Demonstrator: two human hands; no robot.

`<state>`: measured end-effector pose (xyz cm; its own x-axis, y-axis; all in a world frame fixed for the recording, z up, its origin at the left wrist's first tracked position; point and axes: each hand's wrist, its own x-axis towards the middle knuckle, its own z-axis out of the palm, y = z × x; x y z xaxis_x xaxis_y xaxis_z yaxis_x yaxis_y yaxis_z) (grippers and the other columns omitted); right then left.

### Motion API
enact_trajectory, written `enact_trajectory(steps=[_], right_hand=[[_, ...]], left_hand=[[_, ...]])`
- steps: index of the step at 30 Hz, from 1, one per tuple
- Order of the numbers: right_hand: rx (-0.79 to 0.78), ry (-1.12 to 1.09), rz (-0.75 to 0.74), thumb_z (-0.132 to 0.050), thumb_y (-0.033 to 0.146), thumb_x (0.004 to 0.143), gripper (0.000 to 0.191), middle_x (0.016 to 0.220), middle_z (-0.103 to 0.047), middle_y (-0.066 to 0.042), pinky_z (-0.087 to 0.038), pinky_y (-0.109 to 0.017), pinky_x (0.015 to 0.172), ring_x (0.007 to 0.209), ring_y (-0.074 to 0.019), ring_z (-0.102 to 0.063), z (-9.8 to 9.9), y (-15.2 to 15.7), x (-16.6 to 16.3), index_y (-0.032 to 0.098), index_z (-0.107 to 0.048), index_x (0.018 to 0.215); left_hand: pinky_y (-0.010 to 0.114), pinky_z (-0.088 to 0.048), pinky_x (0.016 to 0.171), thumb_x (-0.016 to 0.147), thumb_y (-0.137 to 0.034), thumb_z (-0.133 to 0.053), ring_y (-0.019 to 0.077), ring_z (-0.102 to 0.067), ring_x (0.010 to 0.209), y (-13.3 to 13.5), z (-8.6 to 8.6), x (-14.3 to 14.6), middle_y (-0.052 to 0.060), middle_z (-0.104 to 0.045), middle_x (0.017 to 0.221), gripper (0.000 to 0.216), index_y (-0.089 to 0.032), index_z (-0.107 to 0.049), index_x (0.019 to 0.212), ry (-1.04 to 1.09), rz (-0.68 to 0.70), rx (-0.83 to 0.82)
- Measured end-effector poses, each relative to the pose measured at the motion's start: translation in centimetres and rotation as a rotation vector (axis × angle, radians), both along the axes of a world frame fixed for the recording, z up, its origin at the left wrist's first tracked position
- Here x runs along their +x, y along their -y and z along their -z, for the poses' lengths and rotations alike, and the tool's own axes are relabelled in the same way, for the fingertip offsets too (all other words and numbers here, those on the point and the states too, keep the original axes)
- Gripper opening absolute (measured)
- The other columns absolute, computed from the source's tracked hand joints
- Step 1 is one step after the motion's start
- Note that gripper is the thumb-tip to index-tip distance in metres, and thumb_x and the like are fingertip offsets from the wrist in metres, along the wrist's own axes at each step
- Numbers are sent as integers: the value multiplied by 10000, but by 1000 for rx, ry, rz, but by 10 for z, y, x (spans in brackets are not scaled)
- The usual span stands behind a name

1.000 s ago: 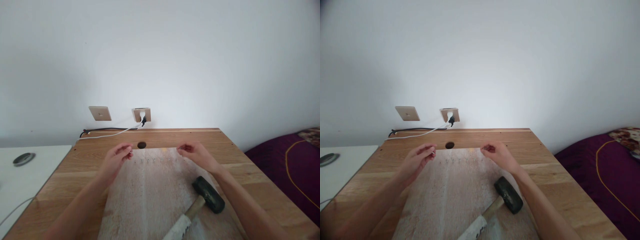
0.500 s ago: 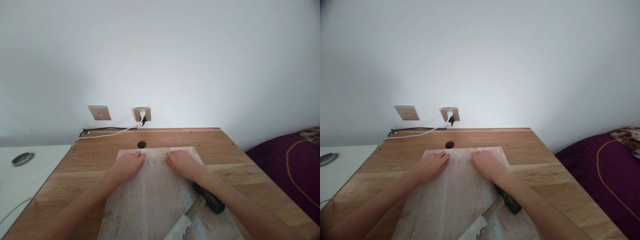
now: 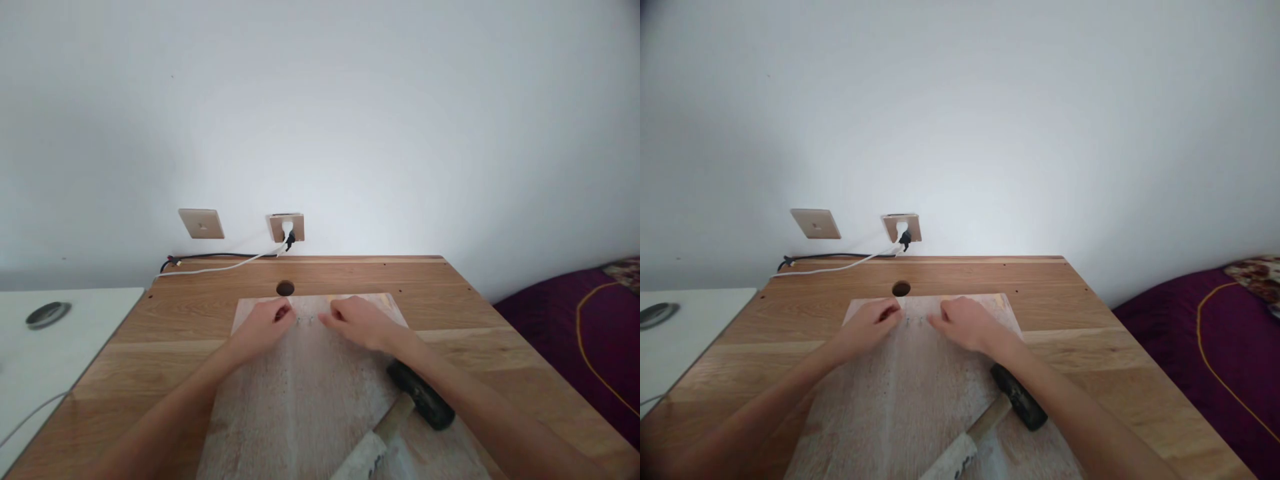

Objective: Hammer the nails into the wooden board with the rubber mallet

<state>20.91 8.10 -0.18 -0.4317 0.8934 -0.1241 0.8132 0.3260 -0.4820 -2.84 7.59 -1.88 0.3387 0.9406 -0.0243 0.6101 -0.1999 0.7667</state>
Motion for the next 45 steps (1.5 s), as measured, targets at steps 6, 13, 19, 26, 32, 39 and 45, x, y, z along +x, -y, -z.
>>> enact_trajectory(steps=[6,13,19,26,32,39,45], right_hand=[[75,-13,-53,-519,245,901,158,804,-662,-99,-423,-335,779,819,-243,-639,-6,4,-12,212,-511,747],[-78,-277,-177,-186,246,948,264,541,-281,91,-351,-230,455,420,-121,-304,-21,-11,-3,274,-288,706],[-58,-111,-178,-117,438,1052,510,539,-421,42,-398,-237,475,453,-122,-427,-8,-11,-12,247,-390,665],[150,322,-214,-457,241,1027,297,916,-759,-208,-508,-369,747,876,-315,-742,-4,0,-39,91,-707,971],[209,462,-377,-506,122,993,212,990,-770,-188,-517,-340,733,935,-306,-754,-12,-1,-45,90,-713,1022],[254,382,-360,-448,183,1031,232,919,-765,-146,-471,-309,665,824,-256,-736,-45,-2,-46,90,-643,1113],[136,25,-564,-469,173,982,158,984,-733,-80,-472,-306,760,886,-206,-670,-62,18,-60,169,-627,968]], left_hand=[[356,-431,809,850,-273,-583,213,-579,745,0,5,9,31,-616,813,109,-222,-573,754,-125,107,113],[312,-388,739,829,-212,-580,180,-492,674,-3,10,18,-13,-469,639,297,-223,-448,563,65,-35,64],[235,-248,478,865,-306,-479,110,-314,481,-7,-7,18,-59,-344,569,273,-227,-453,605,538,-266,-213],[169,-367,399,938,-250,-462,80,-497,480,14,-16,10,19,-573,709,219,-156,-603,798,984,-441,-631],[277,-621,727,1018,-267,-492,180,-724,728,35,-1,23,91,-682,756,280,-161,-635,802,1156,-560,-753],[285,-608,836,1056,-299,-420,169,-727,773,45,-2,27,96,-699,793,384,-147,-659,797,1219,-558,-821],[224,-558,689,1006,-388,-464,112,-654,720,52,7,42,26,-672,861,260,-199,-629,936,1175,-400,-710]])
